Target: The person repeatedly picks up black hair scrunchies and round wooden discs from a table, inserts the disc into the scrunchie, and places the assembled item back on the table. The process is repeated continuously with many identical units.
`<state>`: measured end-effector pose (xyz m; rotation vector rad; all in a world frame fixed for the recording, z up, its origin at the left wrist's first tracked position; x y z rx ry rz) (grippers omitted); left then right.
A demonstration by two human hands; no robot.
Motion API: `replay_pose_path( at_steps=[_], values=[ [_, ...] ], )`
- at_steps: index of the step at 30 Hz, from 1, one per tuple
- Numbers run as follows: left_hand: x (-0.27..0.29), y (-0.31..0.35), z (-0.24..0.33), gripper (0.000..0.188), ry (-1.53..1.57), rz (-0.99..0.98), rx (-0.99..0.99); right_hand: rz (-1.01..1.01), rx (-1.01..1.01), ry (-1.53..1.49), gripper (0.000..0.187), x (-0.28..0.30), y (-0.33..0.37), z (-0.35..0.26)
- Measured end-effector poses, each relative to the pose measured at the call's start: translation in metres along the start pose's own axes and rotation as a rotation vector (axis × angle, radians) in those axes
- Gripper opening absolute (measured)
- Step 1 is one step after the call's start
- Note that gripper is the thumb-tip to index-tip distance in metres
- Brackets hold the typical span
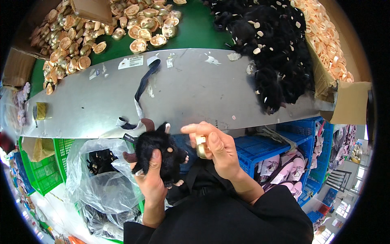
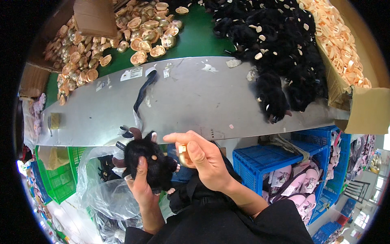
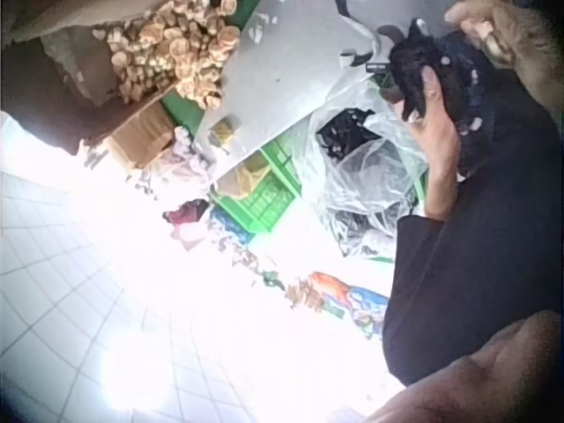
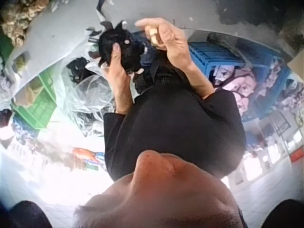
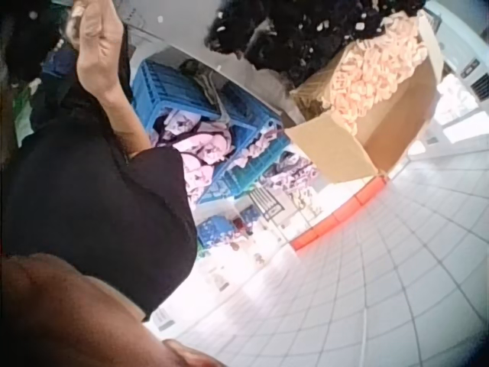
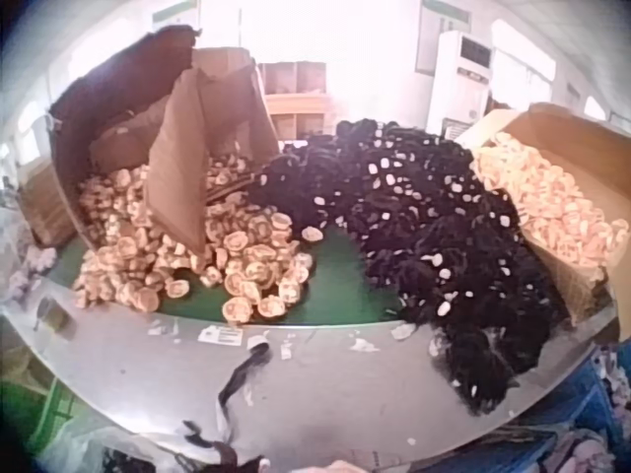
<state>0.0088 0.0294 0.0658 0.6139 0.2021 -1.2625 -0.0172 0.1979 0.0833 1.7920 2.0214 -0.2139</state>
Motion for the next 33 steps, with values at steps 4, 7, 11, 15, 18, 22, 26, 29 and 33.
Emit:
replay_pose_path(
  at_steps=[4, 7, 11, 15, 18, 22, 26, 29, 33],
  values=[
    [0.005, 0.002, 0.001, 0.048, -0.067, -0.003, -0.013, -0.125, 0.095, 0.0, 0.024, -0.008, 0.003, -0.001],
    [0.006, 0.003, 0.002, 0.033, -0.007, 0.056, -0.042, -0.028, -0.014, -0.114, 0.025, -0.005, 0.007, 0.003],
    [0.001, 0.005, -0.001, 0.024, 0.08, 0.08, 0.003, 0.014, 0.054, -0.049, 0.035, -0.011, 0.008, -0.008],
    [0.008, 0.012, -0.003, 0.027, 0.002, 0.073, 0.003, -0.152, 0.085, 0.125, 0.034, -0.02, 0.003, -0.008],
    [0.009, 0.012, -0.007, 0.035, -0.041, 0.005, 0.023, -0.174, 0.036, 0.116, 0.029, -0.019, 0.005, -0.001],
    [0.008, 0.014, -0.006, 0.031, -0.076, 0.015, 0.004, -0.078, 0.119, 0.194, 0.026, -0.02, 0.005, -0.002],
    [0.009, 0.016, -0.003, 0.03, -0.115, 0.007, -0.005, -0.097, 0.221, 0.348, 0.025, -0.023, 0.001, -0.006],
    [0.003, 0.015, 0.002, 0.023, -0.104, 0.021, -0.01, -0.08, 0.378, 0.495, 0.023, -0.025, 0.0, -0.012],
    [-0.002, 0.015, 0.008, 0.022, -0.165, 0.047, -0.068, -0.067, 0.655, 0.685, 0.025, -0.031, 0.005, -0.016]
  ],
)
Point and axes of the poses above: each hand's wrist, its own y-axis away from the middle knuckle, its own x-axis out of the back of the hand, z = x × y, the point moved 8 cm from there along -y, towards the middle knuckle
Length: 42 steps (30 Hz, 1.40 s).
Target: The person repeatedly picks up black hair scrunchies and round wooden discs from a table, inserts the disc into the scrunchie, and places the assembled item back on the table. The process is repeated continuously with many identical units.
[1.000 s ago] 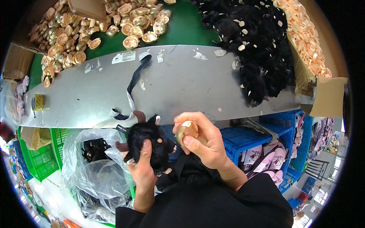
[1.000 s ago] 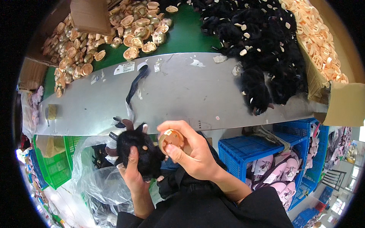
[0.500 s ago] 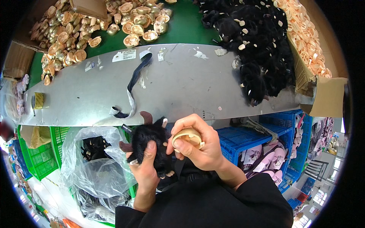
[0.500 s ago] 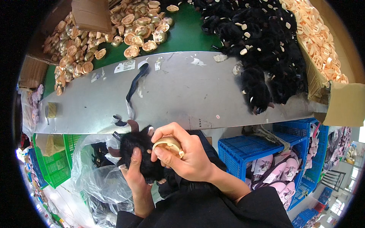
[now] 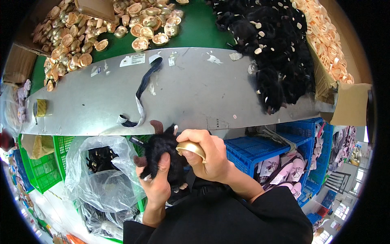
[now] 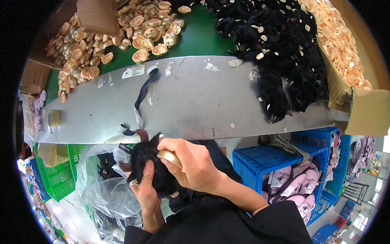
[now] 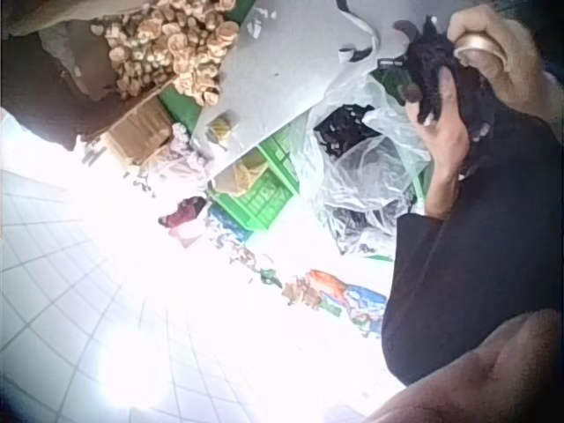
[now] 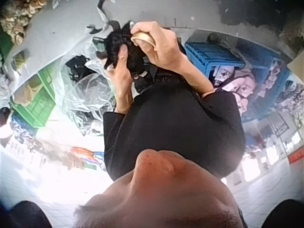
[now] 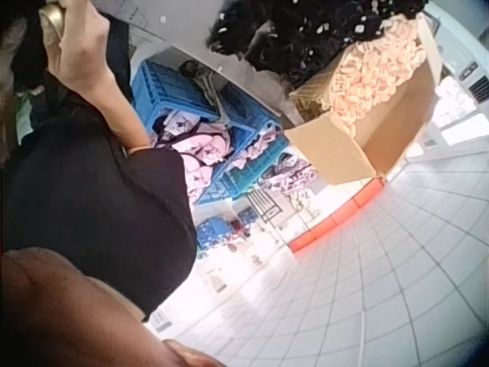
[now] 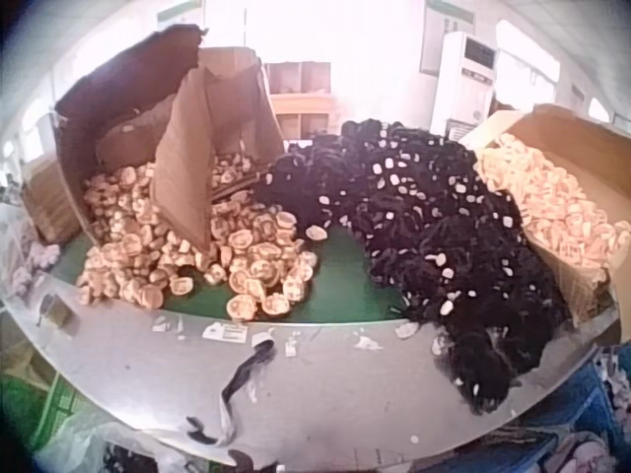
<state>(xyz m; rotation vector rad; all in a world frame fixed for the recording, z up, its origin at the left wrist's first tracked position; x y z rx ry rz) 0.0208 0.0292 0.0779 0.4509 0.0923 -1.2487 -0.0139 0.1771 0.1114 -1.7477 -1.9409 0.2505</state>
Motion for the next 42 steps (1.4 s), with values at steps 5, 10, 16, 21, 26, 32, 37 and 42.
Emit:
replay_pose_path(
  at_steps=[5, 10, 16, 21, 26, 32, 37, 42],
  values=[
    [-0.004, 0.001, 0.009, 0.02, -0.191, -0.075, -0.159, 0.093, 0.143, 0.23, 0.032, -0.004, -0.003, -0.008],
    [0.003, -0.003, 0.004, 0.027, -0.239, -0.129, -0.181, 0.098, 0.13, 0.103, 0.042, -0.009, -0.008, -0.005],
    [0.016, -0.01, -0.01, 0.028, -0.075, -0.108, -0.067, -0.144, 0.119, 0.09, 0.052, -0.017, -0.008, 0.007],
    [0.008, -0.009, -0.016, 0.024, 0.01, -0.105, 0.014, -0.099, 0.16, 0.166, 0.054, -0.009, -0.009, 0.006],
    [-0.01, -0.011, -0.01, 0.026, -0.001, -0.251, 0.013, 0.034, 0.148, -0.007, 0.051, 0.012, -0.002, 0.013],
    [-0.015, -0.012, -0.015, 0.036, 0.264, -0.214, 0.145, 0.052, -0.105, -0.231, 0.053, 0.011, -0.002, 0.022],
    [-0.018, -0.006, -0.04, 0.077, 0.472, -0.24, 0.33, 0.084, -0.234, -0.31, 0.048, 0.008, 0.001, 0.028],
    [-0.015, 0.007, -0.058, 0.092, 0.51, -0.281, 0.462, 0.085, -0.267, -0.327, 0.043, 0.009, 0.004, 0.035]
  ],
)
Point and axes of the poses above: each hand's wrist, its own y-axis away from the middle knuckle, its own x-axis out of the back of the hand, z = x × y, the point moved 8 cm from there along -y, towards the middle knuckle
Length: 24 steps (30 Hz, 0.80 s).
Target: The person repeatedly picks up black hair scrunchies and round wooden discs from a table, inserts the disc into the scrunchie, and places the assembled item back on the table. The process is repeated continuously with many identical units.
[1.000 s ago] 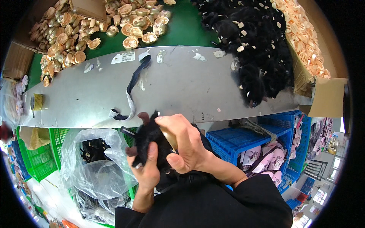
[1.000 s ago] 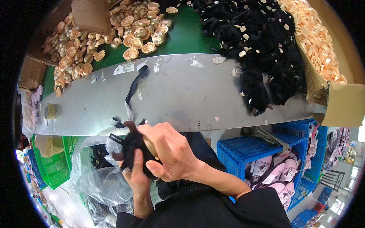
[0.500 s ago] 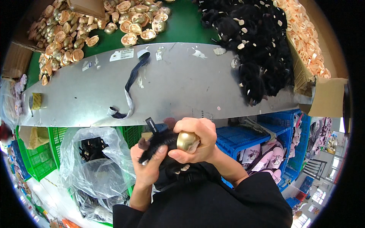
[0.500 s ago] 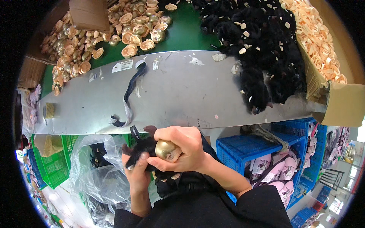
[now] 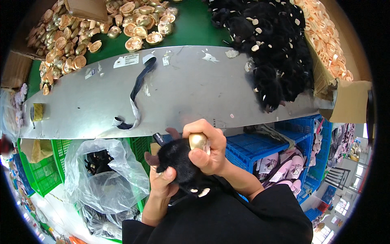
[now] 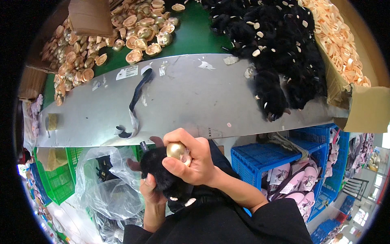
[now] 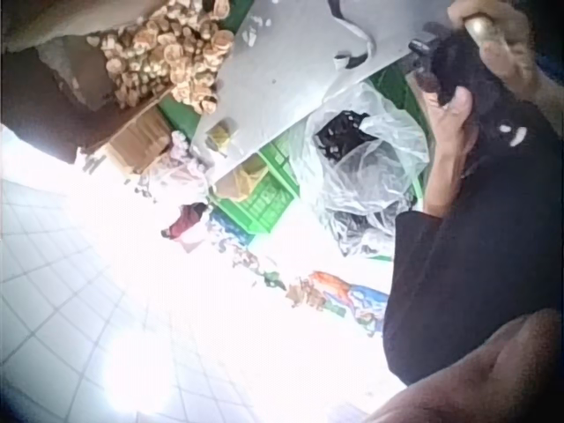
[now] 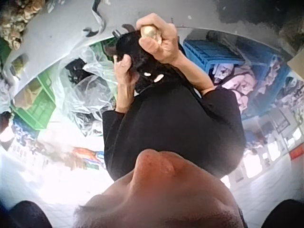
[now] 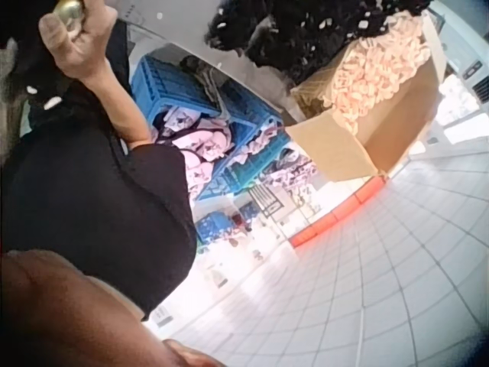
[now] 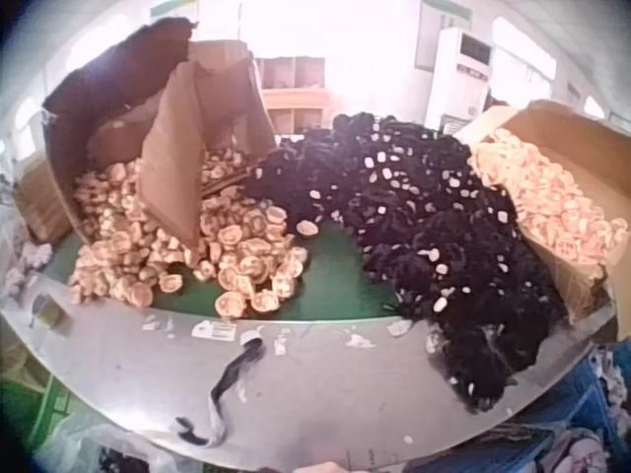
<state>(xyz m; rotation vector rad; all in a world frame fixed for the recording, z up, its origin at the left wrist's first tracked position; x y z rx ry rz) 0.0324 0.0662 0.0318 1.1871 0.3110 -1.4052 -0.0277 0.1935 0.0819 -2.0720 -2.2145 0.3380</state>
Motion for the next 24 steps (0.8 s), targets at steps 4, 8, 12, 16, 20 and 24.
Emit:
replay_pose_path(
  at_steps=[4, 8, 12, 16, 20, 24],
  values=[
    [0.003, 0.0, 0.002, 0.092, -0.015, -0.064, -0.033, -0.04, 0.018, -0.057, 0.03, -0.006, -0.005, 0.006],
    [0.008, 0.004, -0.001, 0.083, -0.039, -0.137, 0.013, -0.058, -0.034, -0.055, 0.03, -0.008, -0.004, 0.013],
    [-0.001, 0.002, 0.007, 0.065, -0.123, -0.161, 0.007, -0.036, -0.076, -0.041, 0.042, -0.01, -0.003, 0.021],
    [-0.015, 0.004, 0.025, 0.059, -0.353, -0.142, -0.039, -0.063, -0.028, -0.006, 0.034, -0.012, -0.005, 0.013],
    [-0.022, 0.004, 0.043, 0.036, -0.435, -0.046, -0.217, -0.069, 0.013, -0.01, 0.038, -0.009, -0.005, 0.007],
    [-0.017, 0.0, 0.056, 0.03, -0.39, 0.127, -0.3, -0.077, 0.025, -0.042, 0.04, -0.01, 0.003, 0.006]
  ],
)
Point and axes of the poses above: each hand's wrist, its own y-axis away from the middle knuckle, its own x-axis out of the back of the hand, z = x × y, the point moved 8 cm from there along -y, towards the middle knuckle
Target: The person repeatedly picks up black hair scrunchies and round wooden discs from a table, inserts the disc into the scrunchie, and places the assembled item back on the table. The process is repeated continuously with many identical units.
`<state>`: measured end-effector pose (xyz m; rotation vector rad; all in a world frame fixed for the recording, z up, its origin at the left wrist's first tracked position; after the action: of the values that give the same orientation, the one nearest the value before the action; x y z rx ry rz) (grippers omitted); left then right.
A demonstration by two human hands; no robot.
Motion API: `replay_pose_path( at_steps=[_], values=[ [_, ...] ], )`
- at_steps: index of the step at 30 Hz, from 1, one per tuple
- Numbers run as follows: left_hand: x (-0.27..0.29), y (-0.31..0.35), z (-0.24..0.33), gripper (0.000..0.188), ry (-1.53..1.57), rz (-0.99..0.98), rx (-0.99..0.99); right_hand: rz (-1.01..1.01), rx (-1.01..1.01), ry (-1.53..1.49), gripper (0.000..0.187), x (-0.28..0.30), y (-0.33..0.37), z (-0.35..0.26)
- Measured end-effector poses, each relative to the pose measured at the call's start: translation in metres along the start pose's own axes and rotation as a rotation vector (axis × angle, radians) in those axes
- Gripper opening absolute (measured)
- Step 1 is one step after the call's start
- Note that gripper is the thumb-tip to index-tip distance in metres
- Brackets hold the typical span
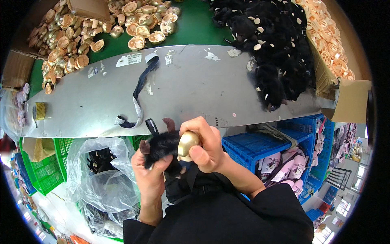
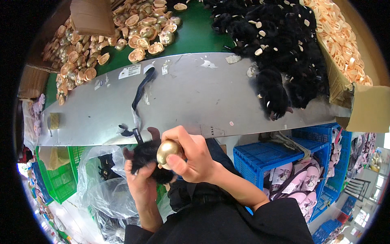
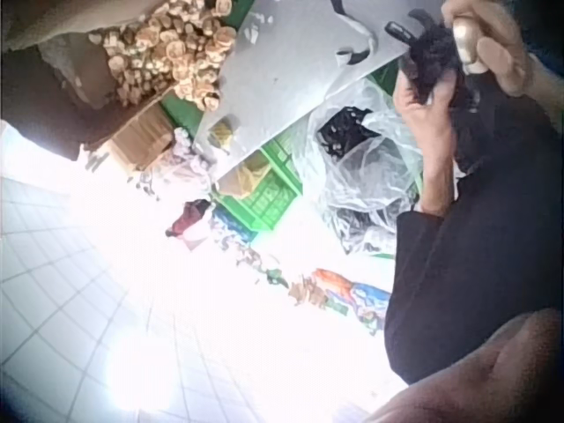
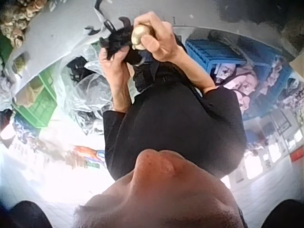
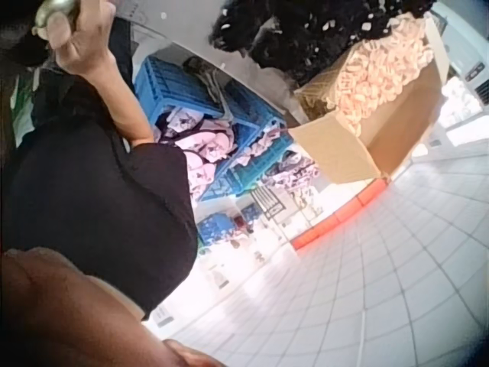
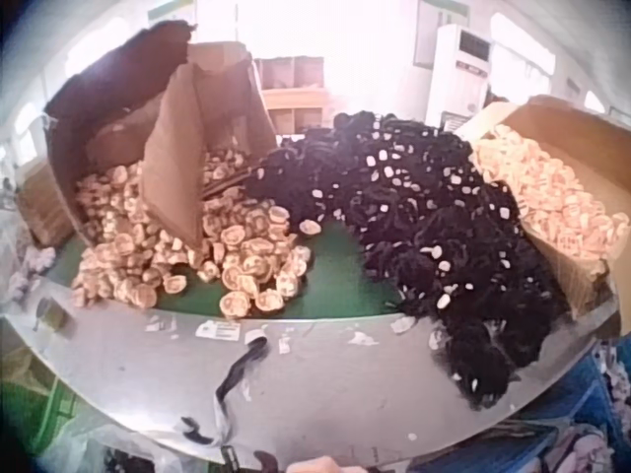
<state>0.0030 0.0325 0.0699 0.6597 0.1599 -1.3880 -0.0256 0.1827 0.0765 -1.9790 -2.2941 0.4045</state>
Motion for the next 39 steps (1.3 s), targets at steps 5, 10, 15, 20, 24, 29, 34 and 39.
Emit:
replay_pose_path(
  at_steps=[5, 10, 15, 20, 24, 29, 34, 39],
  values=[
    [0.0, -0.003, 0.009, 0.024, -0.058, 0.001, -0.117, -0.052, 0.167, 0.223, 0.053, 0.002, -0.006, -0.014],
    [0.001, -0.003, 0.005, 0.021, -0.002, -0.008, -0.095, 0.04, 0.078, 0.155, 0.046, 0.007, -0.007, -0.007],
    [0.006, -0.001, 0.003, 0.022, -0.003, 0.017, -0.091, 0.038, 0.069, 0.13, 0.045, 0.005, -0.007, -0.005],
    [0.005, -0.001, 0.008, 0.022, -0.048, 0.051, -0.112, 0.068, 0.111, 0.224, 0.042, 0.002, -0.009, -0.009],
    [0.003, -0.003, 0.009, 0.019, -0.165, 0.087, -0.149, 0.078, 0.264, 0.405, 0.045, 0.002, -0.009, -0.019],
    [-0.001, 0.0, 0.015, 0.016, -0.408, 0.105, -0.32, 0.075, 0.428, 0.622, 0.044, -0.004, -0.008, -0.026],
    [-0.009, 0.005, 0.011, 0.016, -0.523, 0.098, -0.376, 0.216, 0.436, 0.637, 0.038, 0.001, -0.008, -0.028],
    [-0.007, -0.004, 0.001, 0.022, -0.28, 0.006, -0.201, 0.137, 0.392, 0.739, 0.039, -0.002, -0.008, -0.032]
  ],
)
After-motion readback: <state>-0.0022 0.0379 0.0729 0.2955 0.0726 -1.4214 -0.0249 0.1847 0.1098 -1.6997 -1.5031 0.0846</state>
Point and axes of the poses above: each hand's wrist, its own y-axis away from the middle knuckle, its own x-axis out of the back of the hand, z = x × y, the point moved 8 cm from there along -y, towards the middle knuckle
